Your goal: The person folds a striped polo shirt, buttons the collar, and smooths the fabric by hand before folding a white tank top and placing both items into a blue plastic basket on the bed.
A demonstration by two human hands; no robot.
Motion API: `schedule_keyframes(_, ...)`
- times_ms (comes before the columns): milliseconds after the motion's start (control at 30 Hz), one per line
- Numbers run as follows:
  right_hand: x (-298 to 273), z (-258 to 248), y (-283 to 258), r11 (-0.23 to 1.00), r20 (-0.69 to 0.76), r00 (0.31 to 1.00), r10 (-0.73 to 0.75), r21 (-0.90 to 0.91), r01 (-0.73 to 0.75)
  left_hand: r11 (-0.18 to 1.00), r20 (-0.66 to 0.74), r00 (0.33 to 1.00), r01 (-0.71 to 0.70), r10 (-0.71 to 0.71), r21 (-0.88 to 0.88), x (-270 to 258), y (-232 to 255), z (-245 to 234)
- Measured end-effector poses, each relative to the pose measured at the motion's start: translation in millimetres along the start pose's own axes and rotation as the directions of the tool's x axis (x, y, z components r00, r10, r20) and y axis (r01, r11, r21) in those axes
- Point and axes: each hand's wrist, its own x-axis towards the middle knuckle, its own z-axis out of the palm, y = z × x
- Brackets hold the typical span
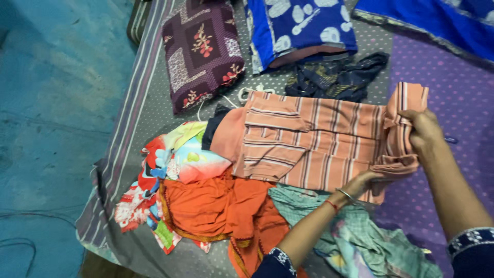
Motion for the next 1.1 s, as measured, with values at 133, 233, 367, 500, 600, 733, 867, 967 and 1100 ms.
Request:
schedule_keyframes(133, 21, 52, 54, 0.993, 0.038, 0.996, 0.079, 0.084, -0.082, 0.978, -0.057, 0.998, -0.052, 0.041, -0.204, -50, 33, -57)
schedule_keyframes(233, 16, 96, 100, 0.998, 0.109, 0.994, 0.027, 0.049, -0.033, 0.993, -0.174, 0.984, -0.06, 0.042, -0.1, -96, 65, -95)
schedule_keyframes(367, -11, 152, 151, 0.991, 0.157, 0.988, 0.01, -0.133, 0.011, 0.933, -0.23, 0.945, -0.151, 0.233, 0.325, -141, 96, -130)
schedule_keyframes(500, -26, 185, 168, 0.932, 0.173, 0.977, -0.126, -0.318, 0.176, 0.767, -0.509, 0.827, 0.161, 0.238, 0.621, -152, 111, -130)
schedule_keyframes(600, -33, 197, 166, 0.891, 0.171, 0.961, -0.217, -0.366, 0.267, 0.559, -0.581, 0.783, 0.386, 0.222, 0.734, -147, 112, -130)
schedule_keyframes(733, -36, 211, 161, 0.821, 0.124, 0.971, -0.204, -0.519, 0.238, 0.573, -0.257, 0.936, 0.076, 0.242, 0.816, -144, 97, -148)
schedule_keyframes(867, -34, 221, 166, 0.751, 0.316, 0.926, -0.209, -0.554, 0.358, 0.576, -0.421, 0.847, 0.177, 0.323, 0.798, -155, 91, -165)
schedule_keyframes(967, -39, 229, 177, 0.936, 0.3, 0.952, 0.064, -0.35, 0.047, 0.665, -0.495, 0.801, 0.171, 0.335, 0.727, -152, 94, -171)
schedule_keyframes(1100, -56, 217, 178, 0.928, 0.278, 0.96, -0.032, -0.348, 0.131, 0.916, -0.628, 0.774, 0.192, 0.08, 0.353, -136, 94, -163)
